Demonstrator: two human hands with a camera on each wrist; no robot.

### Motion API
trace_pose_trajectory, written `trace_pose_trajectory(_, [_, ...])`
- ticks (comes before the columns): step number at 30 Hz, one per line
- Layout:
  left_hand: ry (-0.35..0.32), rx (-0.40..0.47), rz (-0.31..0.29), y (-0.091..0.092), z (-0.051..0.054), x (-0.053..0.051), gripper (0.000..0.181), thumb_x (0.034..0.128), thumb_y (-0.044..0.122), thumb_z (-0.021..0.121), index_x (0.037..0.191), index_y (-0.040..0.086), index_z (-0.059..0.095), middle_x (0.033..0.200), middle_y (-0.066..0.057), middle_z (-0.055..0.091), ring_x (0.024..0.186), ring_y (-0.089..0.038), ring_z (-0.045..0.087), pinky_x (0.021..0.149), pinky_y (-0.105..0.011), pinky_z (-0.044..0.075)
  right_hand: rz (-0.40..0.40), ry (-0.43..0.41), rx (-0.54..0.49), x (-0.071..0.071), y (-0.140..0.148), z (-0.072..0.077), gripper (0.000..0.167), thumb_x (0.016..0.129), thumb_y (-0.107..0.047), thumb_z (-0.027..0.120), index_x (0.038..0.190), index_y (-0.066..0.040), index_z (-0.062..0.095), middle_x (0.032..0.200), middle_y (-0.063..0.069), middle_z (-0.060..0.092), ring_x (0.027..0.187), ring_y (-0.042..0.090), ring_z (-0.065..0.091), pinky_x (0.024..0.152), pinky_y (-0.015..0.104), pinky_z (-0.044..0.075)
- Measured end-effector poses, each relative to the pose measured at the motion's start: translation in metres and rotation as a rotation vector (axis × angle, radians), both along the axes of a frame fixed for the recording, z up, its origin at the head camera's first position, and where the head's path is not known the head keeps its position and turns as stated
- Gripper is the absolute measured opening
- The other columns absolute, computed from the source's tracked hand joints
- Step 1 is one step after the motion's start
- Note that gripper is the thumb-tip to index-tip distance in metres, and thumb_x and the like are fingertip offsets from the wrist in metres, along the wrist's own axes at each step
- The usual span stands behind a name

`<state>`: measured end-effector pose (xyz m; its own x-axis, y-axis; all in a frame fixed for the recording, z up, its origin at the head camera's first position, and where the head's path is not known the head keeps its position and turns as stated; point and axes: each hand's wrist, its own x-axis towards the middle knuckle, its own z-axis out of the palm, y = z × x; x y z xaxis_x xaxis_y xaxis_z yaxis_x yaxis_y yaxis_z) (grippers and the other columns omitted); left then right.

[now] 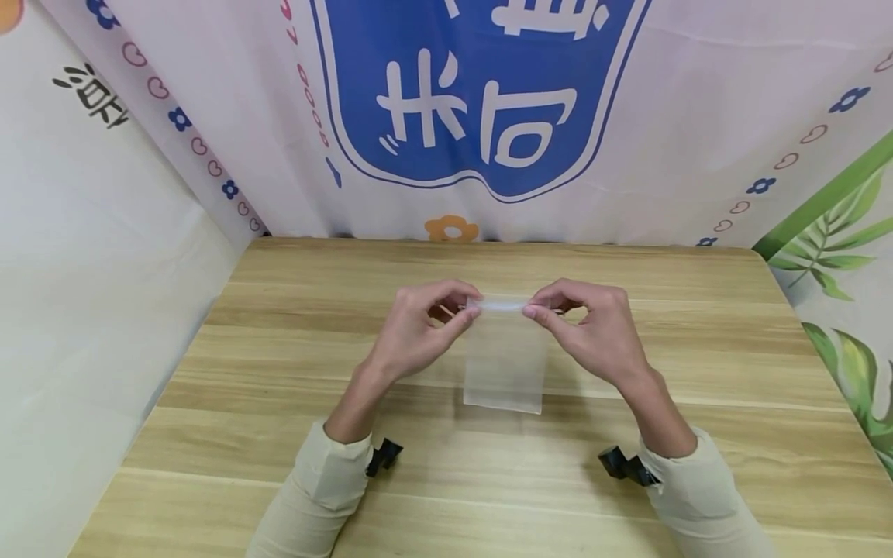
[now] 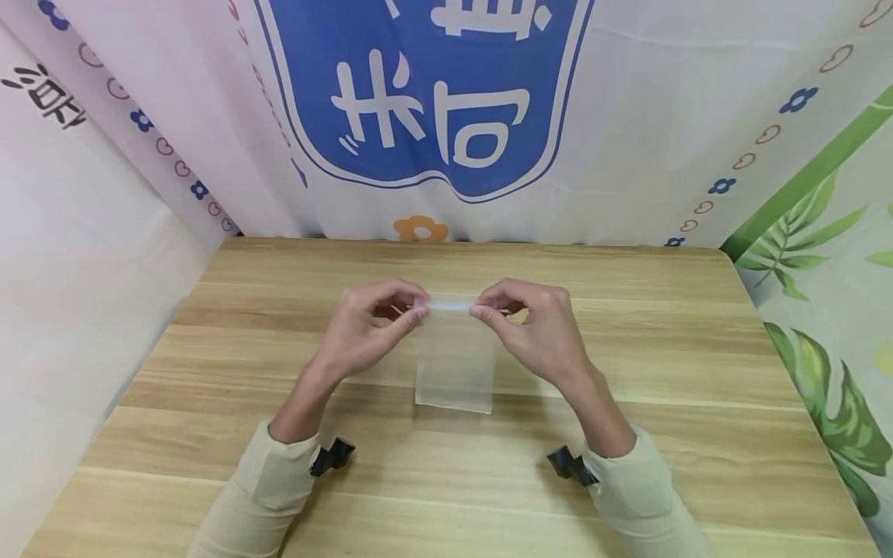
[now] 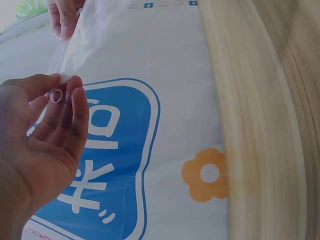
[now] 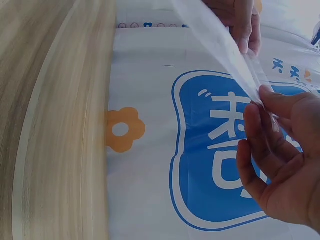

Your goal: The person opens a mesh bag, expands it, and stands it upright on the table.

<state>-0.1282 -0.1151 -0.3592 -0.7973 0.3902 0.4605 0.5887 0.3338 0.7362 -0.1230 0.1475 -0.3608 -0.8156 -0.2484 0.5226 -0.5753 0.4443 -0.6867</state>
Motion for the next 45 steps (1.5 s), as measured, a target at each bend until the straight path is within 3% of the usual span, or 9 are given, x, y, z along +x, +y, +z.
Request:
trace_pose_trajectory(7, [0.014, 0.039, -0.001, -0.001, 0.001, 0.0, 0.011, 0.0983, 0.0, 0.075, 0.109, -0.001, 0.076, 0.089, -0.016, 0.079, 0.071, -0.02, 0.074, 0.066, -0.026, 0.065, -0.013, 0.001, -0.011, 0.0, 0.0, 0.0, 0.007, 0.089, -0.006, 0.088, 0.091, -0.009, 0.082, 0.082, 0.0, 0.081, 0.068, 0.005, 0.07, 0.068, 0.014, 0.057])
trace_pose_trajectory(12, [-0.018, 0.075, 0.011, 0.002, 0.0, -0.001, 0.022, 0.0975, -0.001, 0.076, 0.119, -0.004, 0.074, 0.089, -0.016, 0.078, 0.071, -0.021, 0.075, 0.064, -0.027, 0.066, 0.002, -0.027, -0.056, 0.001, -0.001, 0.001, 0.007, 0.092, -0.003, 0.084, 0.094, -0.006, 0.079, 0.081, 0.002, 0.079, 0.066, 0.012, 0.072, 0.069, 0.014, 0.058])
trace_pose_trajectory(17, [-0.041, 0.098, 0.024, 0.004, 0.0, 0.0, 0.035, 0.0967, 0.0, 0.077, 0.131, -0.002, 0.07, 0.095, -0.016, 0.079, 0.08, -0.024, 0.077, 0.067, -0.027, 0.066, -0.017, -0.034, -0.111, 0.001, -0.002, 0.001, 0.009, 0.093, -0.001, 0.082, 0.099, -0.002, 0.076, 0.084, 0.006, 0.078, 0.068, 0.007, 0.071, 0.07, 0.014, 0.058])
trace_pose_trajectory(21, [-0.047, 0.115, 0.031, 0.005, -0.001, 0.001, 0.039, 0.0971, 0.0, 0.077, 0.135, -0.002, 0.067, 0.099, -0.017, 0.079, 0.086, -0.027, 0.079, 0.069, -0.027, 0.066, -0.036, -0.031, -0.2, 0.002, -0.004, 0.001, 0.01, 0.094, 0.003, 0.079, 0.102, 0.002, 0.074, 0.087, 0.006, 0.075, 0.071, 0.004, 0.073, 0.072, 0.015, 0.059])
trace_pose_trajectory(28, [-0.085, 0.08, 0.067, 0.005, -0.001, 0.001, 0.033, 0.0979, 0.002, 0.077, 0.13, 0.0, 0.07, 0.1, -0.015, 0.081, 0.087, -0.025, 0.079, 0.071, -0.027, 0.066, -0.048, -0.033, -0.351, 0.001, -0.003, 0.004, 0.01, 0.097, 0.008, 0.073, 0.105, 0.011, 0.068, 0.093, -0.01, 0.071, 0.075, 0.004, 0.074, 0.072, 0.016, 0.061])
trace_pose_trajectory(36, [-0.133, 0.048, 0.075, 0.005, -0.001, 0.001, 0.024, 0.0987, 0.006, 0.077, 0.122, -0.001, 0.074, 0.099, -0.014, 0.081, 0.087, -0.024, 0.078, 0.074, -0.029, 0.067, -0.052, -0.092, -0.501, 0.001, -0.001, 0.008, 0.014, 0.099, 0.006, 0.071, 0.104, 0.015, 0.063, 0.093, -0.004, 0.075, 0.075, 0.007, 0.077, 0.067, 0.019, 0.063])
trace_pose_trajectory(40, [-0.119, 0.064, 0.101, 0.004, -0.001, 0.0, 0.017, 0.0997, 0.006, 0.075, 0.116, 0.001, 0.076, 0.098, -0.014, 0.081, 0.083, -0.021, 0.077, 0.071, -0.026, 0.065, -0.066, -0.116, -0.482, 0.001, 0.001, 0.01, 0.016, 0.097, 0.007, 0.073, 0.107, 0.014, 0.063, 0.095, -0.005, 0.075, 0.079, 0.006, 0.077, 0.071, 0.017, 0.063])
trace_pose_trajectory(45, [-0.099, 0.061, 0.114, 0.003, 0.0, 0.0, 0.014, 0.1011, 0.006, 0.074, 0.114, 0.001, 0.077, 0.098, -0.014, 0.081, 0.084, -0.021, 0.076, 0.072, -0.027, 0.065, -0.109, -0.107, -0.365, 0.001, 0.005, 0.011, 0.027, 0.092, 0.006, 0.079, 0.114, 0.011, 0.065, 0.099, -0.008, 0.072, 0.084, 0.004, 0.073, 0.077, 0.014, 0.061])
